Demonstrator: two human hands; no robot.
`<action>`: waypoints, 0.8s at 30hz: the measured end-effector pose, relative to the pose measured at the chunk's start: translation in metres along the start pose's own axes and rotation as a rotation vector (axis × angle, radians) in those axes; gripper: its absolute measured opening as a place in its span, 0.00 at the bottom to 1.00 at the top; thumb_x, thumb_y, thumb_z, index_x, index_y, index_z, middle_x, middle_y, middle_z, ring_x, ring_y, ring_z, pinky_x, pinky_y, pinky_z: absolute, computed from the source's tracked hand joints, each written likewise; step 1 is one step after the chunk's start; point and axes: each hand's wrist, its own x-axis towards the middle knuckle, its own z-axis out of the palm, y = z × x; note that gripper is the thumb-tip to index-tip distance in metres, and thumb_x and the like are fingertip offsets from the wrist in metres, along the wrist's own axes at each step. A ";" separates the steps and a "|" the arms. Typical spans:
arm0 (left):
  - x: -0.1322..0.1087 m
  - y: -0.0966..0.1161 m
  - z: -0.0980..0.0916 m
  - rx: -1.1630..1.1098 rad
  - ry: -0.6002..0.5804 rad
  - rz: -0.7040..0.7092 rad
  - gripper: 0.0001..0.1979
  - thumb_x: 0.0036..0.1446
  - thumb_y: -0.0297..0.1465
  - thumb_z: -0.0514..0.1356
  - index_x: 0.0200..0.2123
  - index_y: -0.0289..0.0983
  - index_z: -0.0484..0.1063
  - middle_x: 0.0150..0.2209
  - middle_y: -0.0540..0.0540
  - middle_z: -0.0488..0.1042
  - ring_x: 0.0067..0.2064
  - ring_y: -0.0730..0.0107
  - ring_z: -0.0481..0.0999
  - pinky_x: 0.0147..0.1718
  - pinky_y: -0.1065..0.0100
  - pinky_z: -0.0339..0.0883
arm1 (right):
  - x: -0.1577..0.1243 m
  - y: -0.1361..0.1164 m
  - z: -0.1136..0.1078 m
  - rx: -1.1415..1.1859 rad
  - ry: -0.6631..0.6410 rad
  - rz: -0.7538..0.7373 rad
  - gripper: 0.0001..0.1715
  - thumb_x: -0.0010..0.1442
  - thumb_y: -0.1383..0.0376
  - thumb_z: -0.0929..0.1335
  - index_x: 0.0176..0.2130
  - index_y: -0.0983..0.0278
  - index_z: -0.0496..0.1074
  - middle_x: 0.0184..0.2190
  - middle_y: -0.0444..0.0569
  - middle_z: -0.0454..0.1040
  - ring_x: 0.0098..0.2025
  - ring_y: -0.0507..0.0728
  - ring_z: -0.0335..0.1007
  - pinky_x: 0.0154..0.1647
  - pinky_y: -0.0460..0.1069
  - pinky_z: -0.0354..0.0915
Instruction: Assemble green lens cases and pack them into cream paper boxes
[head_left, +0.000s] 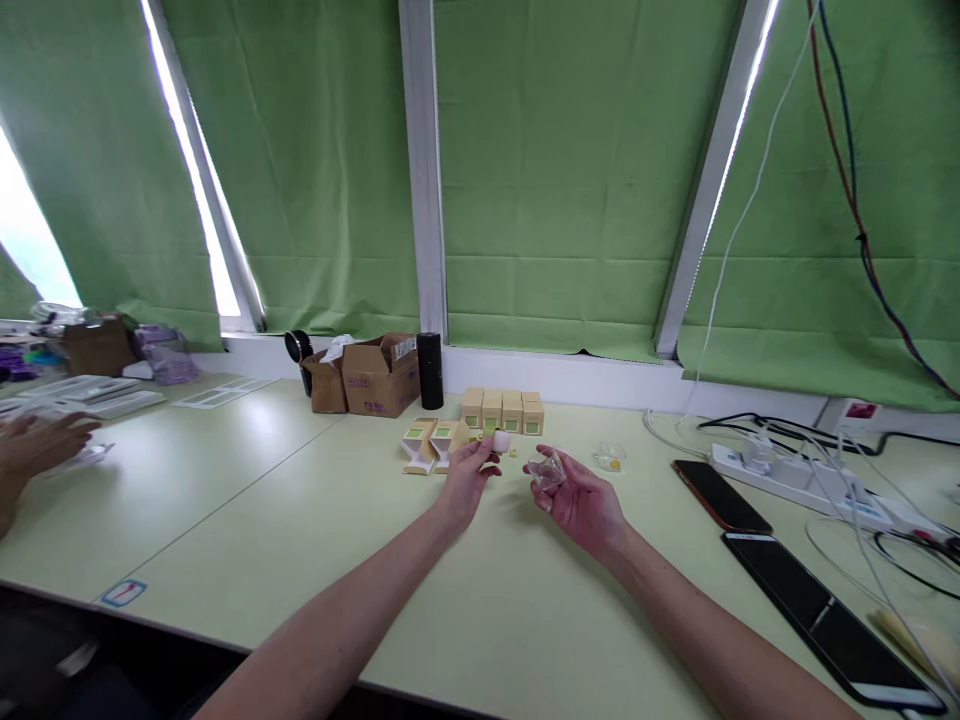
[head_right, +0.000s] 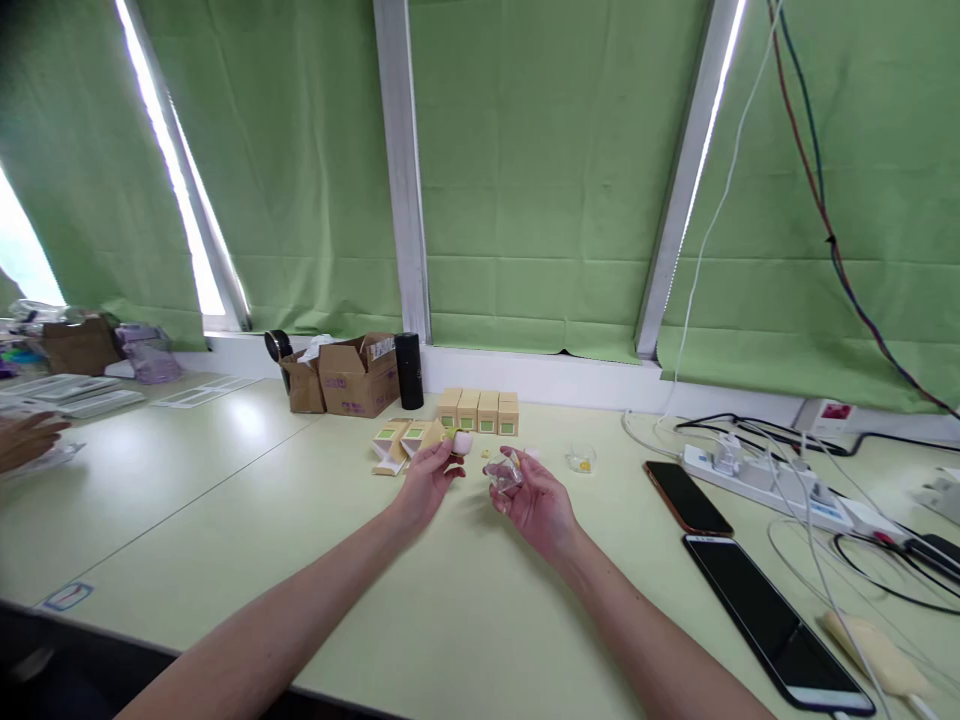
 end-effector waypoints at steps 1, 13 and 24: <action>0.000 0.000 0.000 0.003 -0.001 -0.001 0.19 0.46 0.43 0.75 0.31 0.33 0.79 0.34 0.45 0.75 0.35 0.71 0.71 0.31 0.69 0.67 | -0.001 0.000 0.001 0.001 0.009 -0.014 0.24 0.55 0.54 0.76 0.48 0.60 0.76 0.41 0.53 0.81 0.33 0.57 0.73 0.31 0.51 0.65; -0.003 -0.002 0.001 0.101 -0.051 0.011 0.20 0.47 0.45 0.74 0.32 0.33 0.80 0.35 0.45 0.74 0.37 0.70 0.70 0.33 0.69 0.66 | 0.003 0.018 -0.007 -0.618 0.201 -0.328 0.32 0.42 0.64 0.80 0.48 0.58 0.74 0.46 0.52 0.79 0.48 0.61 0.71 0.39 0.51 0.68; -0.007 0.001 0.003 0.288 -0.133 0.065 0.20 0.52 0.47 0.71 0.34 0.35 0.79 0.36 0.46 0.74 0.38 0.69 0.70 0.36 0.69 0.65 | 0.007 0.025 -0.009 -0.620 0.212 -0.297 0.28 0.42 0.61 0.81 0.44 0.61 0.75 0.43 0.51 0.80 0.34 0.54 0.68 0.31 0.50 0.68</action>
